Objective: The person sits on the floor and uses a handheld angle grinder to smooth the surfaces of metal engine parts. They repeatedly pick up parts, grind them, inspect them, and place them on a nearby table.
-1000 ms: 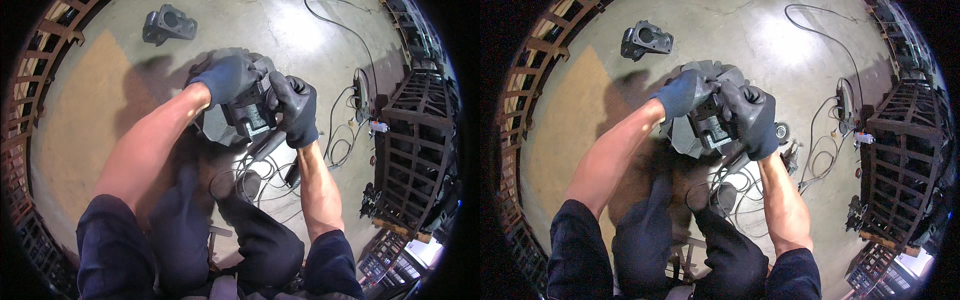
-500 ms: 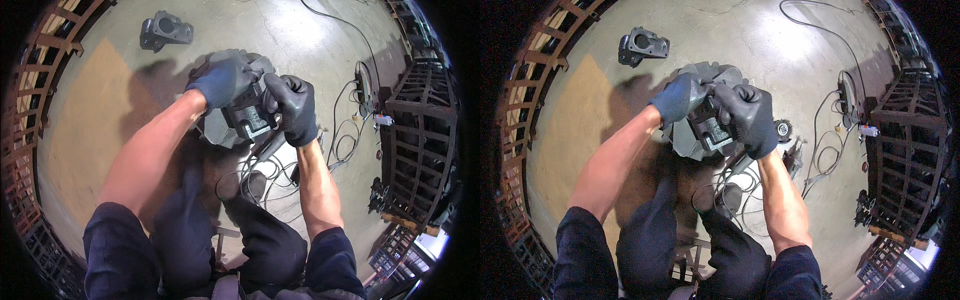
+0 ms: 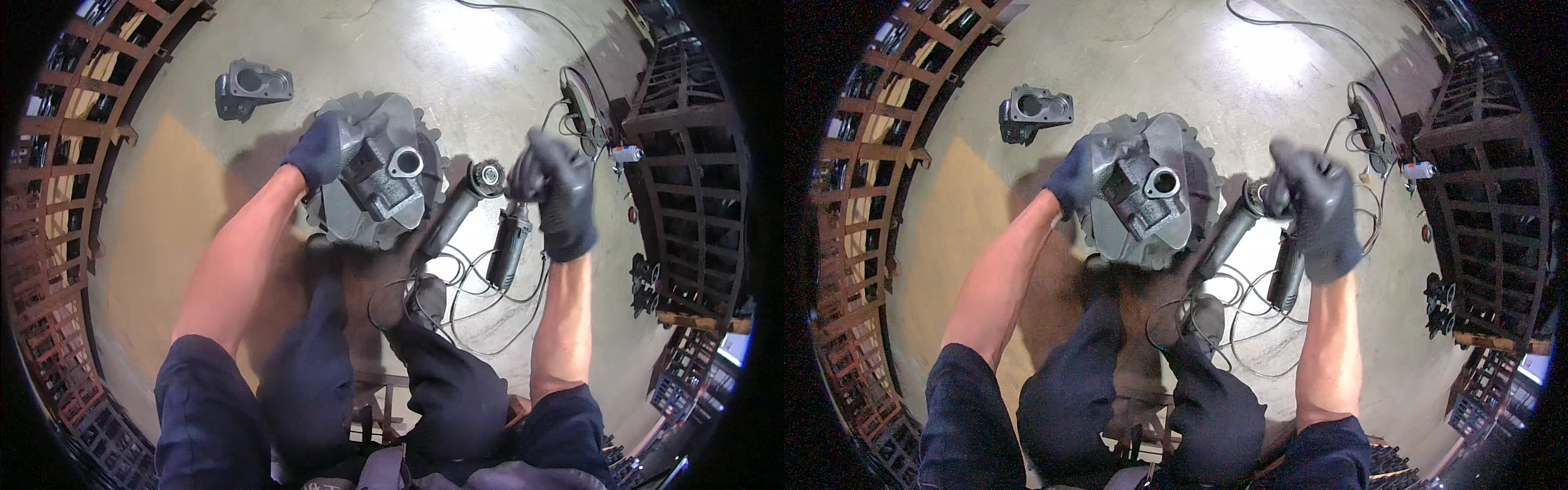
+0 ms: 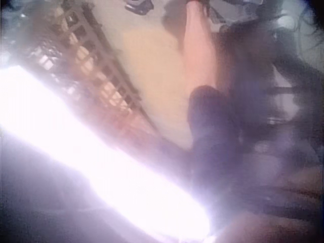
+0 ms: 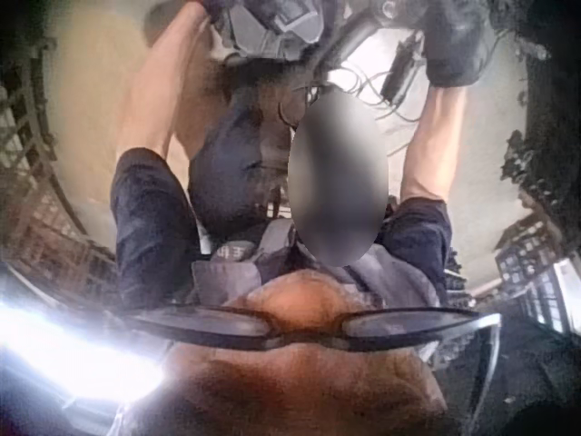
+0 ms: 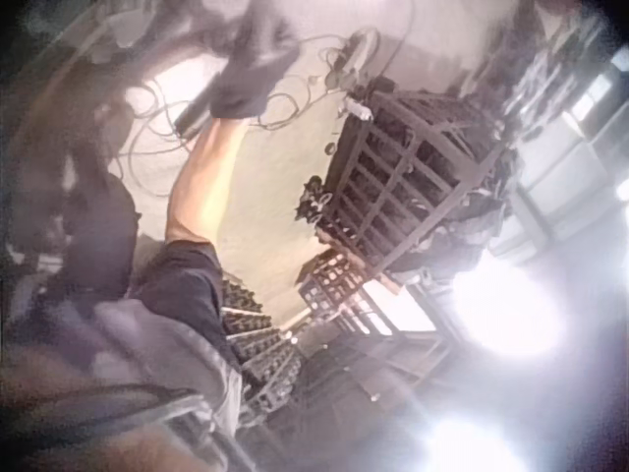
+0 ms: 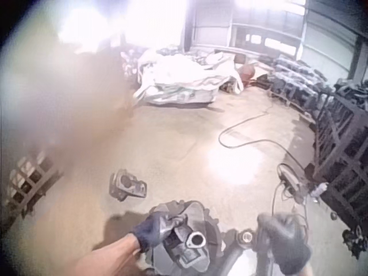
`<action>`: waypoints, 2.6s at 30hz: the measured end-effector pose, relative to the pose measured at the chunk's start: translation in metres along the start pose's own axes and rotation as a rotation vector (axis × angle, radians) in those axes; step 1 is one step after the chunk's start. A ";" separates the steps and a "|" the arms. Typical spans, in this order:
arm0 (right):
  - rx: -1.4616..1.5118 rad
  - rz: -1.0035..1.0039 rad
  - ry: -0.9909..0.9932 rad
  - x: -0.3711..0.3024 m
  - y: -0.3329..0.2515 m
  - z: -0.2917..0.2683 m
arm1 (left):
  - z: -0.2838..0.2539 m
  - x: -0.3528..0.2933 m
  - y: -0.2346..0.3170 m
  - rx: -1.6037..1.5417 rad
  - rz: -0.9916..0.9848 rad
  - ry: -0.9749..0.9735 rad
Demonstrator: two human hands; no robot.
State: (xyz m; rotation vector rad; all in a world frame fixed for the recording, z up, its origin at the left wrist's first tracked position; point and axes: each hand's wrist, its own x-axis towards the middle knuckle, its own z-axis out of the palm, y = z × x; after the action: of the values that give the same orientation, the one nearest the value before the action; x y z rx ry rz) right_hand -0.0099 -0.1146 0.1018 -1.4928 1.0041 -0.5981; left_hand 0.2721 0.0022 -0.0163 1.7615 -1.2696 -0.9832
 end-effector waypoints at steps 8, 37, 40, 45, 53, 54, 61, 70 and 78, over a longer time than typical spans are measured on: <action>0.068 0.647 0.357 -0.050 0.286 -0.024 | -0.007 0.005 0.018 -0.025 0.129 -0.135; 0.558 0.349 -0.054 -0.154 -0.262 -0.017 | -0.117 -0.132 0.506 -0.304 -0.474 -0.030; 0.348 0.222 0.050 -0.178 -0.324 -0.042 | -0.135 -0.145 0.545 -0.436 -0.380 -0.091; 0.311 0.145 0.201 -0.214 -0.355 -0.060 | -0.151 -0.158 0.588 -0.313 -0.294 -0.186; 0.571 0.431 0.608 -0.280 -0.412 -0.014 | -0.182 -0.153 0.607 -0.619 -0.168 -0.457; 0.538 0.466 0.572 -0.287 -0.427 -0.008 | -0.191 -0.153 0.601 -0.426 -0.036 -0.481; 0.729 0.454 0.889 -0.344 -0.470 0.038 | -0.190 -0.158 0.628 -0.244 0.512 -0.789; 0.795 0.445 1.218 -0.414 -0.489 0.095 | -0.175 -0.202 0.617 -0.201 0.497 -1.091; 0.667 0.319 1.390 -0.488 -0.518 0.149 | -0.154 -0.279 0.573 -0.865 -0.716 -1.230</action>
State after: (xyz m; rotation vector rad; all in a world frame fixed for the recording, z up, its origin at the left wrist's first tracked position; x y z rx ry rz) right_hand 0.0002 0.3517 0.6597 -0.1395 1.7515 -1.6055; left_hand 0.1225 0.1556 0.6035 0.7821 -0.4950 -2.7486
